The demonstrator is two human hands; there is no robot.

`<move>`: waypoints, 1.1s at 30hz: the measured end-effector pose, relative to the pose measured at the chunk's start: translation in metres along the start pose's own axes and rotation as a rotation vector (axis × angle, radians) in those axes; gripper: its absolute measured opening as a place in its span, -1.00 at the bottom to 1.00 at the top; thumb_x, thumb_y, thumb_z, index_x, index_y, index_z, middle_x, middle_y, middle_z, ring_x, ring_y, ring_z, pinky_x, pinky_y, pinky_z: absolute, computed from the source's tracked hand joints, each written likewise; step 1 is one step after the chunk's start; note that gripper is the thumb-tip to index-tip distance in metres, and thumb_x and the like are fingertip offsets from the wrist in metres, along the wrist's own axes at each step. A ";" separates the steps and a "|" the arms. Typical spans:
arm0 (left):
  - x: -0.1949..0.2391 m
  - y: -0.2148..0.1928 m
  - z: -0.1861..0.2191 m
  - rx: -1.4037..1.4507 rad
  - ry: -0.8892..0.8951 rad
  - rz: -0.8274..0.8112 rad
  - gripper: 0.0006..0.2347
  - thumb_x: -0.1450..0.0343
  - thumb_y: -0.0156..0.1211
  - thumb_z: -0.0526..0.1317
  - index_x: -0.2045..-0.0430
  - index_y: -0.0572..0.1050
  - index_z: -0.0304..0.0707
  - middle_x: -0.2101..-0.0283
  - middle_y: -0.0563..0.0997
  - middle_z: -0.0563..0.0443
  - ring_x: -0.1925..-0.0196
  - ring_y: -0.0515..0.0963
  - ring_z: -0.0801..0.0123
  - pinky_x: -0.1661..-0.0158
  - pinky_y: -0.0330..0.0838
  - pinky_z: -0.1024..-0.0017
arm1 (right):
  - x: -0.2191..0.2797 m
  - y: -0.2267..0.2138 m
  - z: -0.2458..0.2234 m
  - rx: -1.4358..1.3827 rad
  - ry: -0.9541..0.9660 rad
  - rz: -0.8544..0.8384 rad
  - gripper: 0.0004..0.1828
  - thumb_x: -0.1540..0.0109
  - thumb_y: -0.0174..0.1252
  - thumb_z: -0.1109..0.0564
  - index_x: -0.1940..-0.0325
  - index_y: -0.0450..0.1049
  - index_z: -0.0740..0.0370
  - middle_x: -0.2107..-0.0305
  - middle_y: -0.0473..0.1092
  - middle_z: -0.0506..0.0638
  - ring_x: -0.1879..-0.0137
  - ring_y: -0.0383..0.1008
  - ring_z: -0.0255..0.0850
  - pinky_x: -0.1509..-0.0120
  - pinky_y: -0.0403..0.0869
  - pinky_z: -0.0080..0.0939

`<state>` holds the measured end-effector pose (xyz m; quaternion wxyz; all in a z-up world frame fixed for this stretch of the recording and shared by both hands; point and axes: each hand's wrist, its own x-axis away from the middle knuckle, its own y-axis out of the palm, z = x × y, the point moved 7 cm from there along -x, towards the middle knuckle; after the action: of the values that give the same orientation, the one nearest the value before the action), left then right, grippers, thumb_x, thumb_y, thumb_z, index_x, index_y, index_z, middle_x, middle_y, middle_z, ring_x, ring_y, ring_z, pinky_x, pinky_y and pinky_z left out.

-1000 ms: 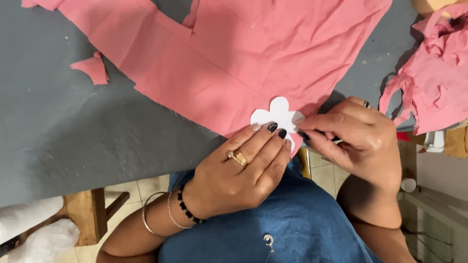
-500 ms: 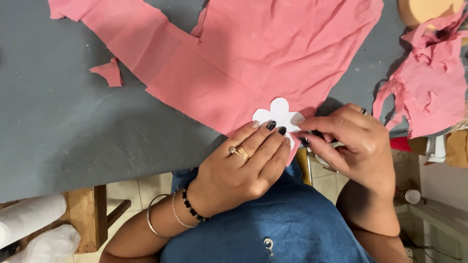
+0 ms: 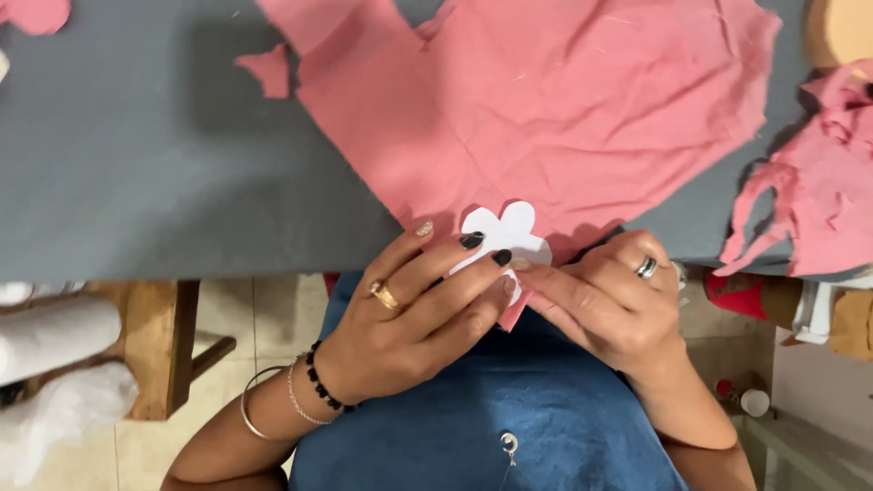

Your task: Cutting out flower shapes from pink fabric using a paper template and scissors on a work table.

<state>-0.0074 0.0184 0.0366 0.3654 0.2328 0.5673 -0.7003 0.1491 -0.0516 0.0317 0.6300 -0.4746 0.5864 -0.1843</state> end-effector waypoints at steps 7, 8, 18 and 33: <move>0.044 -0.018 0.004 -0.027 -0.096 0.139 -0.86 -0.49 0.43 -0.28 0.13 0.61 -0.03 0.03 0.52 0.09 0.03 0.50 0.29 -0.11 0.50 0.20 | -0.001 0.009 -0.019 -0.009 -0.119 0.051 -0.84 -0.34 0.25 0.09 0.11 0.71 0.14 0.51 0.31 -0.15 0.39 0.26 -0.19 0.17 0.27 -0.19; 0.051 -0.018 -0.007 0.164 -0.338 0.135 -0.86 -0.42 0.35 -0.10 0.34 0.54 -0.07 0.22 0.53 0.10 0.19 0.54 0.29 0.02 0.44 0.27 | 0.000 0.009 -0.020 0.002 -0.107 0.052 -0.87 -0.31 0.30 0.10 0.14 0.71 0.16 0.52 0.31 -0.14 0.40 0.27 -0.19 0.16 0.26 -0.19; 0.055 0.050 -0.013 1.237 -1.310 -0.085 -0.60 -0.45 0.19 -0.06 0.76 0.11 0.06 0.61 0.08 0.38 0.53 0.03 0.66 0.48 -0.10 0.53 | 0.011 0.006 -0.031 -0.009 -0.139 0.030 -0.84 -0.32 0.23 0.08 0.16 0.68 0.15 0.51 0.33 -0.11 0.37 0.32 -0.16 0.18 0.34 -0.17; 0.076 0.058 -0.015 1.066 -1.281 0.077 -0.55 -0.41 0.27 -0.06 0.82 0.11 0.00 0.67 0.06 0.37 0.58 0.03 0.65 0.55 -0.11 0.48 | -0.040 0.016 -0.027 -0.263 0.259 -0.315 -0.55 -0.31 -0.13 0.50 -0.15 0.53 0.29 -0.02 0.54 0.06 -0.12 0.54 -0.03 -0.25 0.47 -0.14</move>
<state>-0.0111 0.0088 -0.0600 0.4820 -0.0494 -0.1663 -0.8588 0.1099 -0.0229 0.0447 0.4457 -0.6106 0.6000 -0.2617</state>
